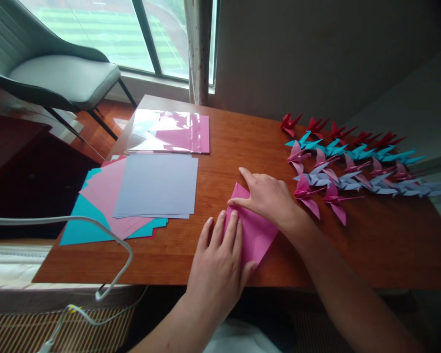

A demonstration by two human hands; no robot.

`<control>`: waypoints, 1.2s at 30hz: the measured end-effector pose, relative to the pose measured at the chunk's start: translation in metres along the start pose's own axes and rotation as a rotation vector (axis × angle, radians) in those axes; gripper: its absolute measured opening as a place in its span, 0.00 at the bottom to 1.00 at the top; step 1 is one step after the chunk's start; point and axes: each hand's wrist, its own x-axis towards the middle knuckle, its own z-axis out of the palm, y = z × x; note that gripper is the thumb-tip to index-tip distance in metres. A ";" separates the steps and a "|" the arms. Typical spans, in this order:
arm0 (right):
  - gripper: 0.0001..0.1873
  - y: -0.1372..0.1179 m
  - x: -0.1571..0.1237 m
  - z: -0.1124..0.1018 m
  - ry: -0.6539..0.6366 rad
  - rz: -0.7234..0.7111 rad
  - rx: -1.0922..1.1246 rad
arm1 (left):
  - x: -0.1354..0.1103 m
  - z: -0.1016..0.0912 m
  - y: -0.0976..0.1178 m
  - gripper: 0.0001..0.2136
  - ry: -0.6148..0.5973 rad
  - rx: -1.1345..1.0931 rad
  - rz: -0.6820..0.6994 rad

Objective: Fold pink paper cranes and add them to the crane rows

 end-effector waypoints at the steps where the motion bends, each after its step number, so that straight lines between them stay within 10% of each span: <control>1: 0.47 -0.002 -0.003 0.000 0.001 -0.010 -0.008 | 0.001 -0.001 0.000 0.31 0.003 0.001 0.003; 28: 0.19 0.036 0.051 0.007 0.182 -0.020 0.250 | 0.006 -0.003 -0.004 0.26 0.025 -0.047 -0.005; 36: 0.18 0.034 0.009 0.015 0.287 -0.132 0.494 | 0.019 -0.006 -0.030 0.19 0.117 -0.200 0.007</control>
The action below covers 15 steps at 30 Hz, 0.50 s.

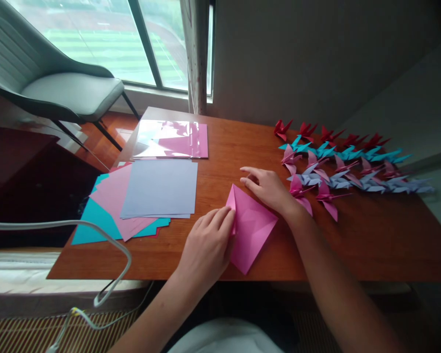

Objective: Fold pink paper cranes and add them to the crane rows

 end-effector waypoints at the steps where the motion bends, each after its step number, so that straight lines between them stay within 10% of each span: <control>1: 0.19 -0.001 -0.010 -0.001 -0.004 -0.002 0.042 | 0.001 0.000 -0.005 0.18 0.035 -0.037 -0.022; 10: 0.22 0.013 -0.073 0.023 0.167 0.089 0.217 | 0.016 -0.007 -0.030 0.10 0.213 -0.592 -0.331; 15: 0.21 0.013 -0.071 0.026 0.171 0.090 0.238 | 0.017 -0.005 -0.031 0.10 0.240 -0.532 -0.256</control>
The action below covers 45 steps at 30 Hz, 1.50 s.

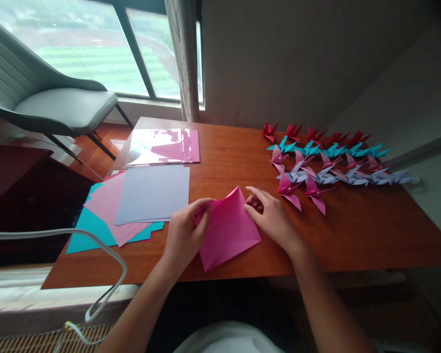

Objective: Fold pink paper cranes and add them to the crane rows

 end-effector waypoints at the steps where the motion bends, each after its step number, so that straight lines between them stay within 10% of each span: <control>1: 0.21 -0.001 0.002 0.000 -0.004 0.002 -0.011 | -0.001 0.001 -0.001 0.11 -0.006 0.066 0.055; 11: 0.25 -0.005 0.015 0.004 -0.027 -0.032 -0.301 | -0.025 0.010 0.003 0.19 -0.246 0.592 0.413; 26: 0.30 -0.043 0.051 0.009 -0.252 -0.063 -0.505 | -0.036 0.016 0.008 0.31 -0.229 0.627 0.418; 45: 0.14 -0.007 0.059 0.001 -0.015 -0.036 -0.144 | -0.029 0.009 -0.002 0.22 -0.200 0.348 0.287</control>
